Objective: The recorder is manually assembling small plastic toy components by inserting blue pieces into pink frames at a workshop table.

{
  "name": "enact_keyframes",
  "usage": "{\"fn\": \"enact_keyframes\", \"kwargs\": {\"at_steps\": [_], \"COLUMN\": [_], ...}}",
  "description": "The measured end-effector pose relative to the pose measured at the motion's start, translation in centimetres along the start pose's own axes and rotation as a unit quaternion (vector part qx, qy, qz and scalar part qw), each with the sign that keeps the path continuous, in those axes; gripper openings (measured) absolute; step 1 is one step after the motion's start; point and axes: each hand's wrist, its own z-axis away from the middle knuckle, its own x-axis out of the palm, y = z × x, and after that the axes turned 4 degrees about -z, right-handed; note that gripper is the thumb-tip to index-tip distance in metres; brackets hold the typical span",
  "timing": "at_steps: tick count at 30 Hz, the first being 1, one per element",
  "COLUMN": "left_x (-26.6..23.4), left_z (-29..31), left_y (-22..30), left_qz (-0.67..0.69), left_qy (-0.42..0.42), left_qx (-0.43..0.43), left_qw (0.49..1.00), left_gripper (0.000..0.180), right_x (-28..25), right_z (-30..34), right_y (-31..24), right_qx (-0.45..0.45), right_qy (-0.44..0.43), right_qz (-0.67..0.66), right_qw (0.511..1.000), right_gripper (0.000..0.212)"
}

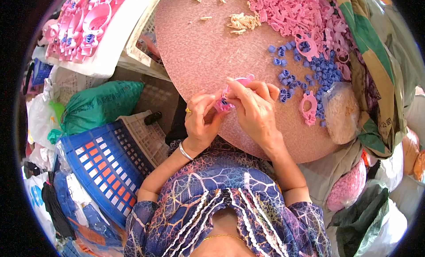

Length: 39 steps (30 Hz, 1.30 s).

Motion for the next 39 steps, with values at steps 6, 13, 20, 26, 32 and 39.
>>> {"fn": "enact_keyframes", "kwargs": {"at_steps": [6, 13, 20, 26, 32, 39], "left_x": [-0.7, -0.5, 0.1, -0.1, -0.3, 0.1], "left_z": [-0.3, 0.3, 1.8, 1.2, 2.2, 2.3], "left_y": [0.2, 0.3, -0.9, -0.3, -1.1, -0.8], "left_qz": [-0.005, -0.025, 0.005, -0.058, -0.054, 0.007], "left_qy": [-0.041, -0.037, -0.036, -0.044, -0.068, -0.051], "left_qx": [0.018, -0.05, -0.061, -0.051, -0.069, -0.133], "left_qw": [0.999, 0.998, 0.998, 0.996, 0.994, 0.99], "left_gripper": [0.056, 0.046, 0.06, 0.06, 0.062, 0.061], "right_x": [0.7, -1.2, -9.9, -15.1, -16.3, -19.7], "right_z": [0.0, 0.2, 3.2, 8.1, 7.8, 9.7], "right_y": [-1.0, 0.4, 7.1, 11.0, 12.8, 15.8], "right_qx": [0.056, 0.058, 0.246, 0.319, 0.264, 0.464], "right_qy": [-0.011, 0.011, 0.202, 0.215, 0.264, 0.261], "right_qz": [0.029, 0.012, 0.188, 0.267, 0.27, 0.301], "right_qw": [0.998, 0.998, 0.929, 0.884, 0.887, 0.791], "right_gripper": [0.05, 0.047, 0.012, 0.01, 0.013, 0.024]}}
